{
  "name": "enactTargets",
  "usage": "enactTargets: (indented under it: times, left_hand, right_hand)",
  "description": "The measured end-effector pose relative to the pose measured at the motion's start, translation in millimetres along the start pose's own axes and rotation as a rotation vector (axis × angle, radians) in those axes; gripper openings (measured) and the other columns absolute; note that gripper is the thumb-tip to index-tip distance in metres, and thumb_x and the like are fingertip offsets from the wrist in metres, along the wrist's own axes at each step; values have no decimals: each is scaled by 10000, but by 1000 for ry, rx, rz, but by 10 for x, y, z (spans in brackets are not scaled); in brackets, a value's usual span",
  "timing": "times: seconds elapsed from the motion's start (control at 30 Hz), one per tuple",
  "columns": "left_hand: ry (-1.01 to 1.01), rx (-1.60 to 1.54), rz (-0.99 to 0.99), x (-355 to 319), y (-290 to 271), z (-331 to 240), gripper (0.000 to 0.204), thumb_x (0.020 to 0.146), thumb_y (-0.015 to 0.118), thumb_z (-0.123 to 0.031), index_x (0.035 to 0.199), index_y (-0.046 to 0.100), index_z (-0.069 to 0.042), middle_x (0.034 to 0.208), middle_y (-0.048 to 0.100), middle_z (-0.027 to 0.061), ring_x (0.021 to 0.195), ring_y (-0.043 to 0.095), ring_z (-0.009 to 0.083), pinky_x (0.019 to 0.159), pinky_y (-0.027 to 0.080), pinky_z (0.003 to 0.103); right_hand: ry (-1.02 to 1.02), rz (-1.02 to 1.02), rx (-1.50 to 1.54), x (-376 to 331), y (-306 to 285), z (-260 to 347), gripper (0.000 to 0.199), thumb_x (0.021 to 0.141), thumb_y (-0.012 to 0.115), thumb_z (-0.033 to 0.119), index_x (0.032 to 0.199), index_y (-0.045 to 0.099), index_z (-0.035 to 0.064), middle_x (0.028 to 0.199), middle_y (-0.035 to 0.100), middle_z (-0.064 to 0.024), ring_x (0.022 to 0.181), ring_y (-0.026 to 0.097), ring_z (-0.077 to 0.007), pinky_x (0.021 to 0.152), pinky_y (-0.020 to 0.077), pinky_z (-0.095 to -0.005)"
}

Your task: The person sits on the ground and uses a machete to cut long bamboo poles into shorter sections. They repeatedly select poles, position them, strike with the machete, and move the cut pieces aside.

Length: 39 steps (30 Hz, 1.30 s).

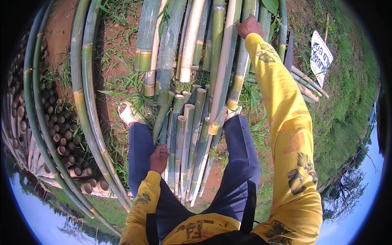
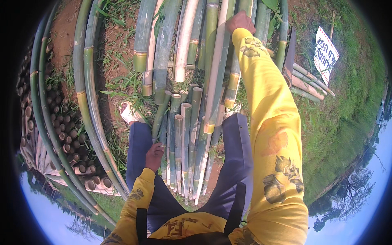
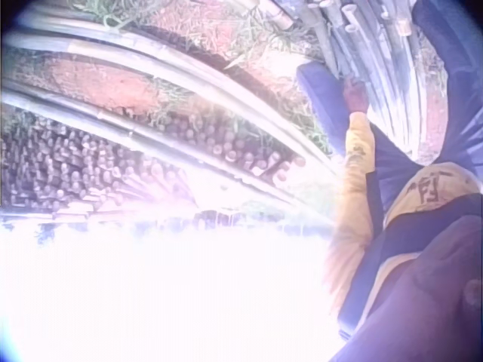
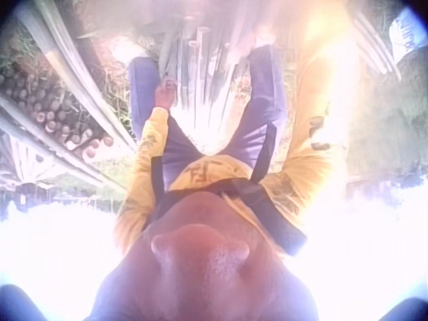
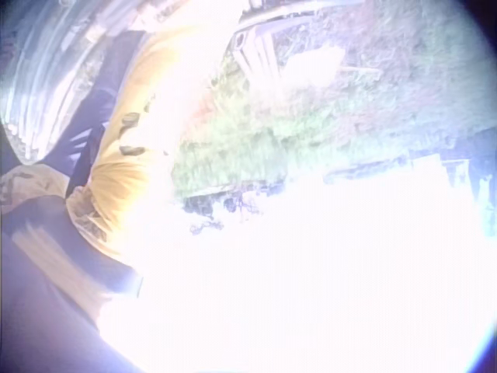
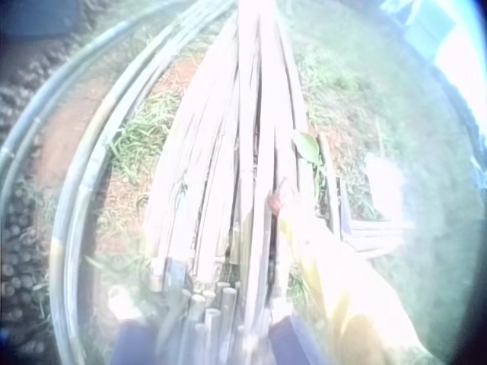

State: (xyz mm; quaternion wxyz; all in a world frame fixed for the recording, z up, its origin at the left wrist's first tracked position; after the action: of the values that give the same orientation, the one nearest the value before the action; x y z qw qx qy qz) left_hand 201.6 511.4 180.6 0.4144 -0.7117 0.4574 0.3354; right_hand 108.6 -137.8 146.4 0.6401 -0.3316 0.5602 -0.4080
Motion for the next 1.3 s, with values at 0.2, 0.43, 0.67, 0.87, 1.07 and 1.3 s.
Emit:
enactTargets:
  times: [0.2, 0.43, 0.67, 0.87, 1.07, 1.3]
  left_hand:
    - [-48, 70, 22, -106, 38, 166, 350, 890, 661, -92, 1227, 609, -13, 1012, 725, 130, 967, 711, 225, 874, 549, 353]
    - [29, 83, -163, -272, -870, 115, 383, 884, 691, -202, 1232, 612, -63, 1087, 719, 152, 997, 707, 293, 912, 547, 404]
    - [21, 114, -468, -518, -2385, 202, 380, 833, 711, -146, 1191, 626, -52, 1096, 716, 147, 1011, 700, 291, 907, 544, 408]
    - [-35, -212, -701, -688, -2743, 1265, 335, 830, 700, -112, 1152, 641, -44, 998, 725, 148, 915, 703, 298, 857, 545, 399]
    - [-317, -378, -406, -1027, -1924, 1491, 435, 905, 650, -376, 1130, 662, -5, 1237, 653, 242, 1145, 639, 358, 989, 481, 433]
    - [-274, -203, -293, -748, -2363, 1491, 555, 885, 650, -509, 1108, 702, -4, 1033, 729, 207, 1027, 683, 362, 936, 512, 445]
  right_hand:
    - [-201, -39, 205, -802, 533, -864, 684, 845, 706, 158, 1445, 435, -28, 1374, 553, -295, 1229, 592, -417, 1002, 500, -499]
    - [-87, 353, 421, -2844, 1029, -1427, 545, 836, 691, 128, 1343, 561, -22, 1206, 668, -249, 987, 718, -333, 890, 557, -396]
    - [-372, 536, -134, -3639, 818, -1243, 573, 761, 746, 229, 1307, 645, 90, 1053, 754, -158, 939, 735, -297, 894, 571, -393]
    - [-323, 708, -109, -3768, 255, -687, 587, 800, 756, 195, 1343, 595, 43, 1020, 742, -186, 916, 741, -232, 783, 606, -358]
    - [-472, 639, -317, -4016, -225, -141, 446, 871, 696, 253, 1259, 634, 40, 777, 752, -149, 692, 747, -235, 713, 602, -364]
    - [-575, 809, -417, -4460, -303, -419, 469, 849, 721, 246, 1274, 636, 65, 868, 763, -134, 822, 739, -316, 792, 585, -406]
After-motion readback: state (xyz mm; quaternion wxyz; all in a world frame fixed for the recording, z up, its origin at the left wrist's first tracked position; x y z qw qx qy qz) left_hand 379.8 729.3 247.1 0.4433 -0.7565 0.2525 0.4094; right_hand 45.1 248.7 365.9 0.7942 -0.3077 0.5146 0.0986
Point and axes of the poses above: each hand's wrist, its own x-axis towards the middle knuckle, its own y-axis out of the palm, z = x × y, the point moved 10 cm from there along x, towards the middle knuckle
